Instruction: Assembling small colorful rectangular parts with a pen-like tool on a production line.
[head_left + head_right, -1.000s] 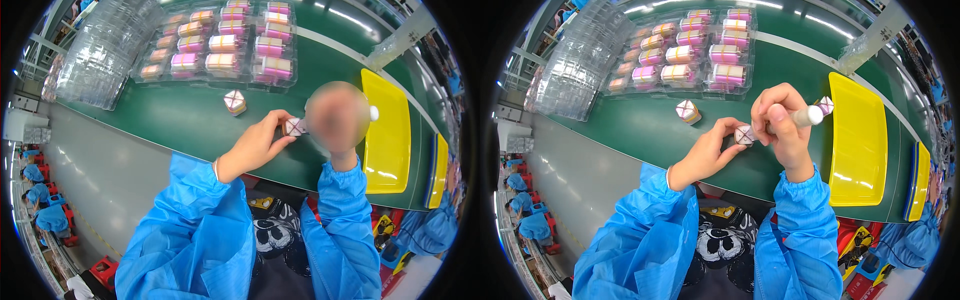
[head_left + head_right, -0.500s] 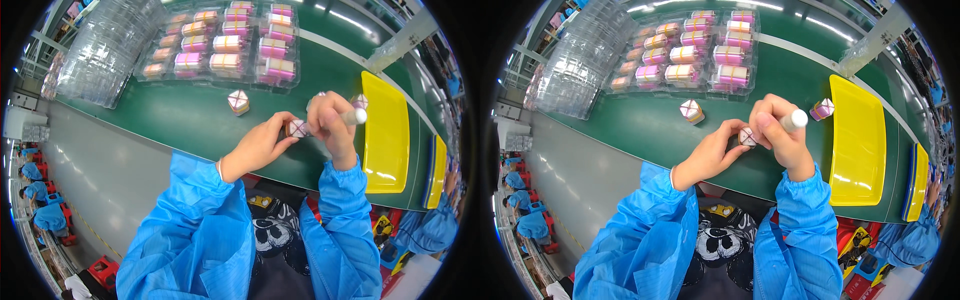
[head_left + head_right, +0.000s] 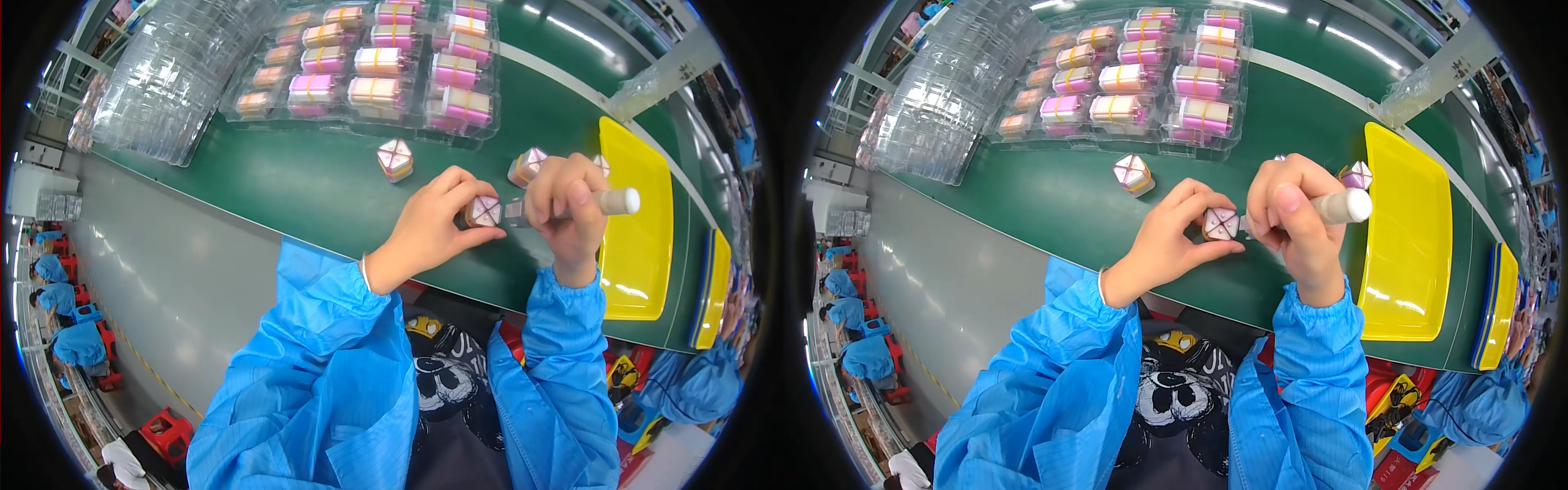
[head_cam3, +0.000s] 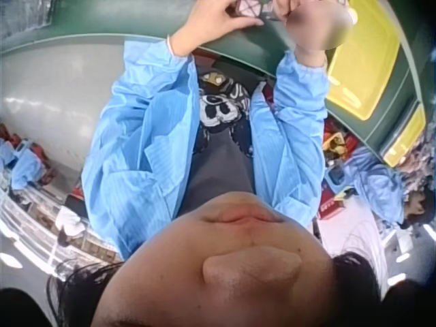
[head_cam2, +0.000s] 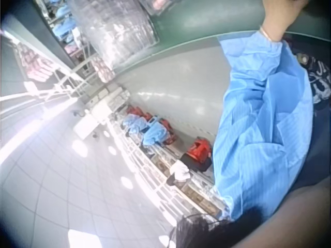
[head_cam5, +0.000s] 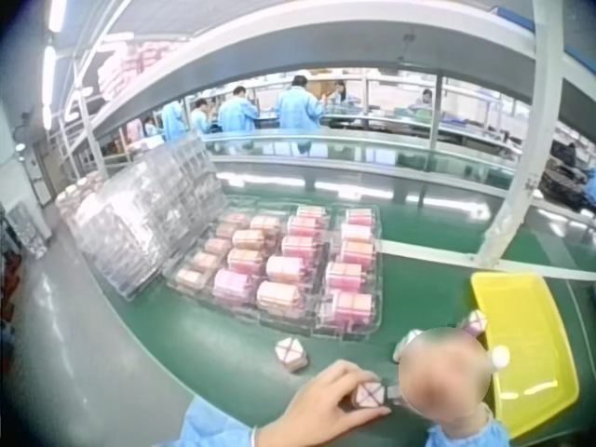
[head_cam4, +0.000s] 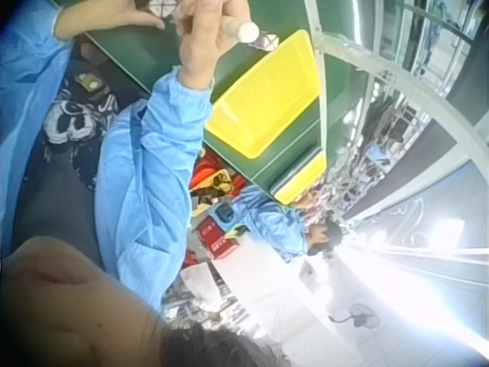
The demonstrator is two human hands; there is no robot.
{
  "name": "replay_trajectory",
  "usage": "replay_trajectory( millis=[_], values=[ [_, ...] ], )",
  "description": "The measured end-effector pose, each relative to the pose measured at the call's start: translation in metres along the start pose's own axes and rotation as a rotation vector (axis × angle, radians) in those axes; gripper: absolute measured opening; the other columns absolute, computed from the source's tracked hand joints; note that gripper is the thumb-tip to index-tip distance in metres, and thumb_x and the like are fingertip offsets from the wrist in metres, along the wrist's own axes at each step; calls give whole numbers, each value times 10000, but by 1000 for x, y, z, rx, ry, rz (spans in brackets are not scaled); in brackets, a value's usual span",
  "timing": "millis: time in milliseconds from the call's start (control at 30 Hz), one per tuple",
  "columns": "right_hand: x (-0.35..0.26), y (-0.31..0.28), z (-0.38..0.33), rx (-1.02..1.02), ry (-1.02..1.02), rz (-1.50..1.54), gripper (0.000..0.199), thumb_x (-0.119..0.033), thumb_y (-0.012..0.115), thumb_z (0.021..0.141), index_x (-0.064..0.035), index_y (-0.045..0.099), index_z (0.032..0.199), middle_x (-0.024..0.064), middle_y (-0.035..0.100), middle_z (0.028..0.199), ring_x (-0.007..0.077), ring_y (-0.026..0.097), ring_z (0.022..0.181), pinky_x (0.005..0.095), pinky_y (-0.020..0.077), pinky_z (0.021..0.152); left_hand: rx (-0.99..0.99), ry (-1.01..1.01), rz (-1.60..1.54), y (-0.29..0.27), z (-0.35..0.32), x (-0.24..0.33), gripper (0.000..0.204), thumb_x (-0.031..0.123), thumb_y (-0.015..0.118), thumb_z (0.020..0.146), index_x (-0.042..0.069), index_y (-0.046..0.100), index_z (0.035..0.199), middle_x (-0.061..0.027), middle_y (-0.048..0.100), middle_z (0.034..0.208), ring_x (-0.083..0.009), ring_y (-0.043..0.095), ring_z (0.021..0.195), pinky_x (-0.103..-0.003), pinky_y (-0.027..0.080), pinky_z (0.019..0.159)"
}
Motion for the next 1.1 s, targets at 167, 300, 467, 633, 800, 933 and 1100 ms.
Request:
replay_trajectory(
  millis=[167,300,467,633,800,933,1100],
  values=[
    [9,6,1,-15,30,13,298,-214,529,987,-56,461,744,65,517,652,54,360,468,221,273,408,14,-46,-29,0,0,-3,410,217,855,698,70,639,1014,-61,557,941,-218,594,746,-335,491,648],
    [16,13,0,-23,90,-63,296,-192,535,985,-61,467,728,37,516,653,42,365,482,217,281,426,16,-67,-46,0,0,-5,391,228,848,699,71,632,984,-65,551,924,-245,596,747,-361,488,650],
    [26,12,-1,-1,177,-104,310,-181,531,986,-62,478,704,3,499,615,39,360,495,221,290,449,8,-72,-17,-1,0,-4,384,227,841,706,71,625,982,-68,548,919,-249,596,757,-371,488,656],
    [20,11,-1,-28,121,-171,329,-190,532,984,-62,463,688,7,495,600,46,351,487,225,286,450,21,-51,-13,1,1,-3,380,234,836,710,75,626,984,-73,559,933,-265,598,779,-372,494,675],
    [0,-15,-1,108,-56,86,354,-262,534,976,-83,425,690,56,501,611,77,372,454,240,282,405,108,94,98,-10,-3,7,384,243,843,701,88,649,994,-72,588,954,-299,603,825,-386,499,703],
    [-44,-86,-5,377,-202,9,288,-262,543,970,-77,480,758,88,546,709,90,377,435,231,295,394,224,143,191,-46,-22,21,450,205,890,644,68,667,1010,-107,615,982,-272,599,925,-364,487,811],
    [-14,-116,-10,537,243,-700,205,-213,679,889,-21,622,931,87,604,804,167,557,596,271,418,539,489,79,283,-137,-48,-1,401,153,813,729,27,618,1056,-104,583,977,-240,573,888,-335,464,788]
  ],
)
Point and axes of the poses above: each hand's wrist, its own z-axis towards the middle knuckle, its own y-axis out of the palm, x = y × z, the point moved 10 cm from there along z, towards the middle knuckle
